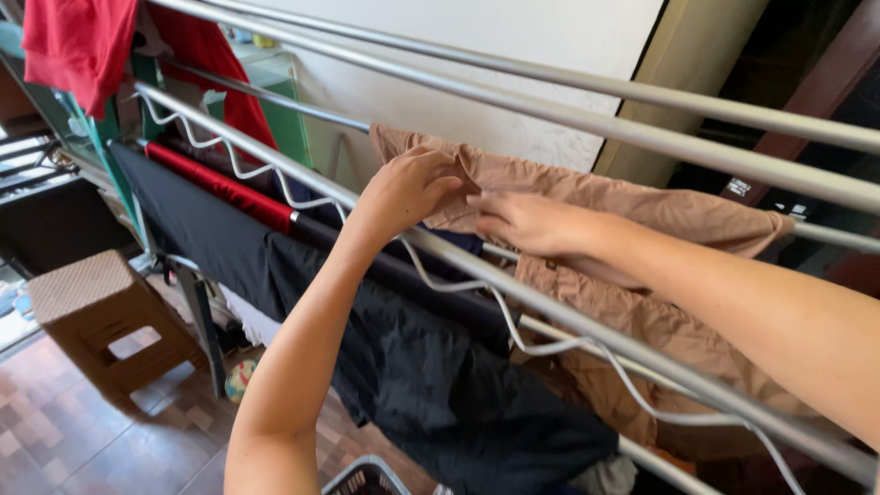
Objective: The person takes various garments from a laundry basket and hangs them on a metal drying rack. They handle shirts, shorts, and pants one by one, spreading them over the horizontal bars to dry.
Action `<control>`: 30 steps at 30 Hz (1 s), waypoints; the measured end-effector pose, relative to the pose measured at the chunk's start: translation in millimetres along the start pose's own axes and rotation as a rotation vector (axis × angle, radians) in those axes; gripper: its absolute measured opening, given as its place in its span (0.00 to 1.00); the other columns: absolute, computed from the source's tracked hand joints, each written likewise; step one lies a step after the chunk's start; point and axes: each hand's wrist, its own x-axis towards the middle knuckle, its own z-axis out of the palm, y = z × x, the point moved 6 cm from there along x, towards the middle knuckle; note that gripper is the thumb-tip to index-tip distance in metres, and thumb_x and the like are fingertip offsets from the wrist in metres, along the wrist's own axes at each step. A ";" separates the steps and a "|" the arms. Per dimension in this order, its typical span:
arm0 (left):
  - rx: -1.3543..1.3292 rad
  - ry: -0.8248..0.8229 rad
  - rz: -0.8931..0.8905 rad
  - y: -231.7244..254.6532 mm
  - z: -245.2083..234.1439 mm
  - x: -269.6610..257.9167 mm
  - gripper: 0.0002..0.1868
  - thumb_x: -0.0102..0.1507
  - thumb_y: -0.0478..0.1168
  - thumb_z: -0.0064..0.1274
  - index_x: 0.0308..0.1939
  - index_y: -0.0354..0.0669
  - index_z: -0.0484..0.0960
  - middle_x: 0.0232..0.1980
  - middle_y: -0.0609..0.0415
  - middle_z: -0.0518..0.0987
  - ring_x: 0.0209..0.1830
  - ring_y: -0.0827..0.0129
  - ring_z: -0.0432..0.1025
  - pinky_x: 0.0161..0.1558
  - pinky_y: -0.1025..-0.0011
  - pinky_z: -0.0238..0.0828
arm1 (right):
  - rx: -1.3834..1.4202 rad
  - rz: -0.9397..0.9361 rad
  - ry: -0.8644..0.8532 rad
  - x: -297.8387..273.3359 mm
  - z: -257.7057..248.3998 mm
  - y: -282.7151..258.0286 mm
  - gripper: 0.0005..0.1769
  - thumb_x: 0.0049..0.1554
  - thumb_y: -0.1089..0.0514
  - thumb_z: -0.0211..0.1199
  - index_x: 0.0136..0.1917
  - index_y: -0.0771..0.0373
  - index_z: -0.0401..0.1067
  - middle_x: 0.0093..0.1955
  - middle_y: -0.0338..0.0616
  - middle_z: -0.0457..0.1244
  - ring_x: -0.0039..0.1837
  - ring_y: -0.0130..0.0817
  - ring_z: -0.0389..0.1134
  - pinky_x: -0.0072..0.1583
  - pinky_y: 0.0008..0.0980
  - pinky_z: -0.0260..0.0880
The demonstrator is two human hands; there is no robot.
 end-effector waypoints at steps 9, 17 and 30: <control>-0.130 0.781 0.202 88.0 -23.1 -128.6 0.13 0.65 0.30 0.58 0.54 0.39 0.81 0.62 0.43 0.77 0.61 0.47 0.73 0.62 0.59 0.70 | -0.374 -0.334 0.444 -79.5 -29.9 -149.6 0.26 0.62 0.51 0.57 0.66 0.73 0.69 0.65 0.65 0.63 0.68 0.58 0.64 0.65 0.46 0.64; -0.216 0.640 -0.140 56.8 56.4 -202.3 0.03 0.62 0.29 0.58 0.37 0.39 0.81 0.37 0.52 0.78 0.40 0.58 0.73 0.45 0.64 0.70 | -0.515 -0.490 0.149 -181.0 77.5 -184.6 0.11 0.51 0.61 0.59 0.47 0.67 0.73 0.44 0.49 0.65 0.54 0.47 0.67 0.58 0.41 0.68; -0.036 0.211 -0.007 -122.7 188.1 -33.0 0.07 0.64 0.39 0.53 0.37 0.41 0.84 0.40 0.41 0.82 0.42 0.44 0.77 0.47 0.52 0.73 | -0.023 0.420 0.353 -45.2 123.4 134.0 0.16 0.62 0.48 0.59 0.55 0.58 0.81 0.57 0.55 0.69 0.60 0.53 0.68 0.62 0.45 0.68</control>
